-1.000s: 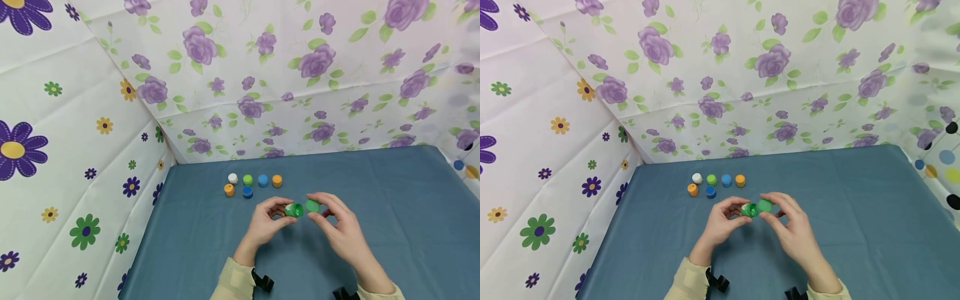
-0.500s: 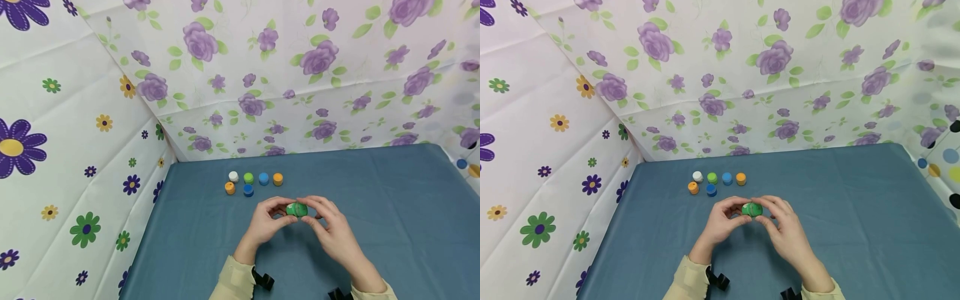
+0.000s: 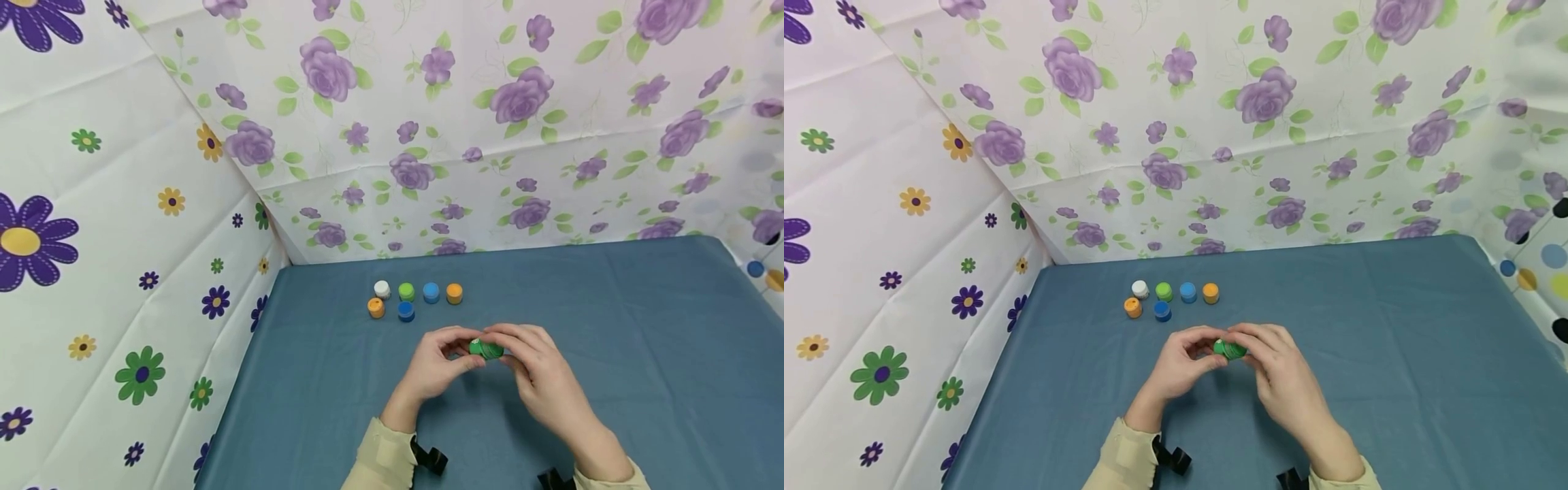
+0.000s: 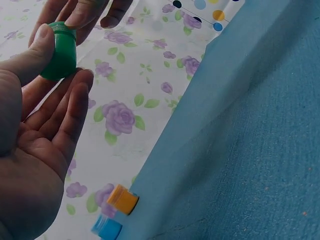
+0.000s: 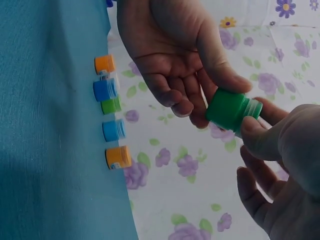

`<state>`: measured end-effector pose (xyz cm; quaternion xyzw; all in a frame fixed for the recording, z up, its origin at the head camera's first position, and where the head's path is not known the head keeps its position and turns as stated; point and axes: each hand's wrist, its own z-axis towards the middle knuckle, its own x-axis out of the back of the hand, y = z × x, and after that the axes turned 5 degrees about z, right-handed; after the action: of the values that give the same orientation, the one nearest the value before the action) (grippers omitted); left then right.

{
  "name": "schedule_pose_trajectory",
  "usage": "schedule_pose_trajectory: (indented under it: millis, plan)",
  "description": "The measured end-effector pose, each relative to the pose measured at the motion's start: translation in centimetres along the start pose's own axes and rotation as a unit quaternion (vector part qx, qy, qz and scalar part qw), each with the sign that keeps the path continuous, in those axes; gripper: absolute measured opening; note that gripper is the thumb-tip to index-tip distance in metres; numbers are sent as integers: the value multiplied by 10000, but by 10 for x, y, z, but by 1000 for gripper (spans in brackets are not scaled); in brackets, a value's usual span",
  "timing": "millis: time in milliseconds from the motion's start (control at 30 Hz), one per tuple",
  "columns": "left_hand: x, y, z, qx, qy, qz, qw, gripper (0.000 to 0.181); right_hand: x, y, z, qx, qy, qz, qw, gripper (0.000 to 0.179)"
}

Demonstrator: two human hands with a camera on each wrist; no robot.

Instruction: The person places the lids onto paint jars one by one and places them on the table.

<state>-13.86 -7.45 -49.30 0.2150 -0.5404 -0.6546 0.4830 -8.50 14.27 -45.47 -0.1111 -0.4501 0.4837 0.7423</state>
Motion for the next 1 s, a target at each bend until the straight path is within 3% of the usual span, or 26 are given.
schedule_pose_trajectory:
  millis: [167, 300, 467, 633, 767, 867, 933, 1000]
  plan:
    - [2, -2, -3, 139, -487, -561, 9971, 42, 1, -1, -1, 275, -104, -17, 9996, 66]
    - [3, -5, -4, 189, -692, -1029, 9921, 48, 3, -2, -4, 224, -285, -296, 9989, 56]
    - [4, -5, -5, 256, -506, -1069, 9926, 41, 4, -3, -5, -441, -434, -461, 9970, 40]
    - [1, -3, -3, 257, -453, -973, 9939, 35, 3, -5, -5, -1341, -529, -605, 9877, 17]
    - [-1, -1, -2, 259, -419, -805, 9955, 36, 3, -5, -9, -1751, -586, -662, 9806, 48]
    - [-1, -1, -1, 304, -372, -740, 9961, 36, 4, -3, -12, -1676, -310, -602, 9835, 55]
    - [1, -1, -1, 328, -331, -788, 9958, 35, 5, -2, -13, -1488, -36, -476, 9877, 40]
    - [3, -1, -1, 332, -281, -848, 9954, 35, 6, 1, -12, -1193, 79, -371, 9921, 9]
